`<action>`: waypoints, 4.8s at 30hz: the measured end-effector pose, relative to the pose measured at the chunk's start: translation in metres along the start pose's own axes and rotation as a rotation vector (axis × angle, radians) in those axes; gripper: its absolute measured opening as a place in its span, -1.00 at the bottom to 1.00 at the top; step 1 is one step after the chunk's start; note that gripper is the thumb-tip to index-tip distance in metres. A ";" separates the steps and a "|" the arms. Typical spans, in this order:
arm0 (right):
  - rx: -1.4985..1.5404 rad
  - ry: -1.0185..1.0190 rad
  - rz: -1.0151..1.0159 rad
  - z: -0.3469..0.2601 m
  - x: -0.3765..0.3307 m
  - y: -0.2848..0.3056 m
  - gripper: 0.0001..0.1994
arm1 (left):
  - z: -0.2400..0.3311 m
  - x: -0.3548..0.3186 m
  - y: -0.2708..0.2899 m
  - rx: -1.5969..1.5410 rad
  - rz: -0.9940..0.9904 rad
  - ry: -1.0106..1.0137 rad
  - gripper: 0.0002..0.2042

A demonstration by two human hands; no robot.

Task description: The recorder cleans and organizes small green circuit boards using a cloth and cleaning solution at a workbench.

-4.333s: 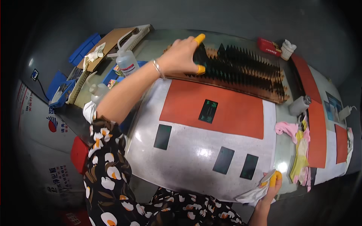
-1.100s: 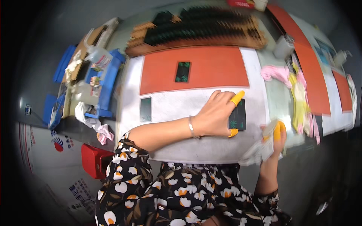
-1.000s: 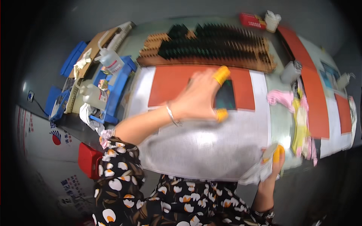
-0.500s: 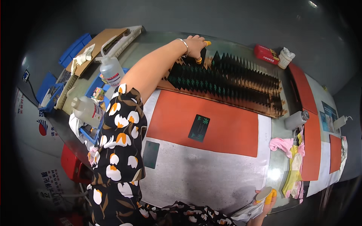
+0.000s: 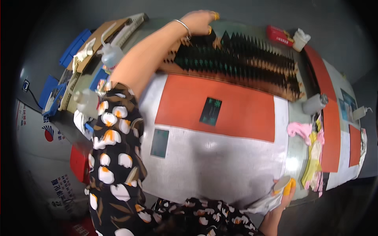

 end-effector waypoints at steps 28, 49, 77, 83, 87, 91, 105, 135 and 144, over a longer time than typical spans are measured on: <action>0.077 0.085 -0.191 -0.010 0.007 -0.014 -0.79 | 0.315 -0.192 0.000 -0.717 0.053 -0.080 -0.21; 0.098 0.050 -0.187 0.000 0.015 0.008 -0.74 | 0.160 -0.322 -0.021 -0.618 -0.144 0.155 -0.13; 0.155 0.079 -0.263 -0.036 0.001 -0.001 -0.81 | 0.255 -0.219 -0.001 -0.748 -0.061 0.022 -0.19; -0.055 0.141 -0.337 -0.034 0.048 0.048 -0.80 | 0.193 -0.133 0.042 -0.634 0.279 0.056 -0.38; -0.126 0.101 -0.210 -0.026 0.034 0.039 -0.82 | 0.211 -0.021 0.030 -0.517 0.358 -0.162 -0.33; -0.048 0.092 -0.369 -0.026 0.043 0.038 -0.86 | 0.214 0.064 -0.016 -0.338 0.208 -0.191 -0.16; -0.091 0.106 -0.283 -0.039 0.037 0.032 -0.83 | 0.244 0.119 -0.022 -0.322 -0.255 -0.127 -0.07; -0.109 0.164 -0.256 -0.040 0.037 0.037 -0.85 | 0.308 -0.011 0.022 -0.519 -0.022 -0.443 -0.31; -0.089 0.137 -0.242 -0.032 0.043 0.041 -0.85 | 0.393 -0.084 -0.001 -0.352 -0.345 -0.607 -0.18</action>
Point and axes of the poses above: each hand's wrist, its own x-axis towards the middle knuckle, its own y-axis out of the back of the hand, z = x × y, the point moved 5 cm from there along x, towards the middle knuckle, and after that the axes turned 11 degrees about -y, right-handed, at the moved point
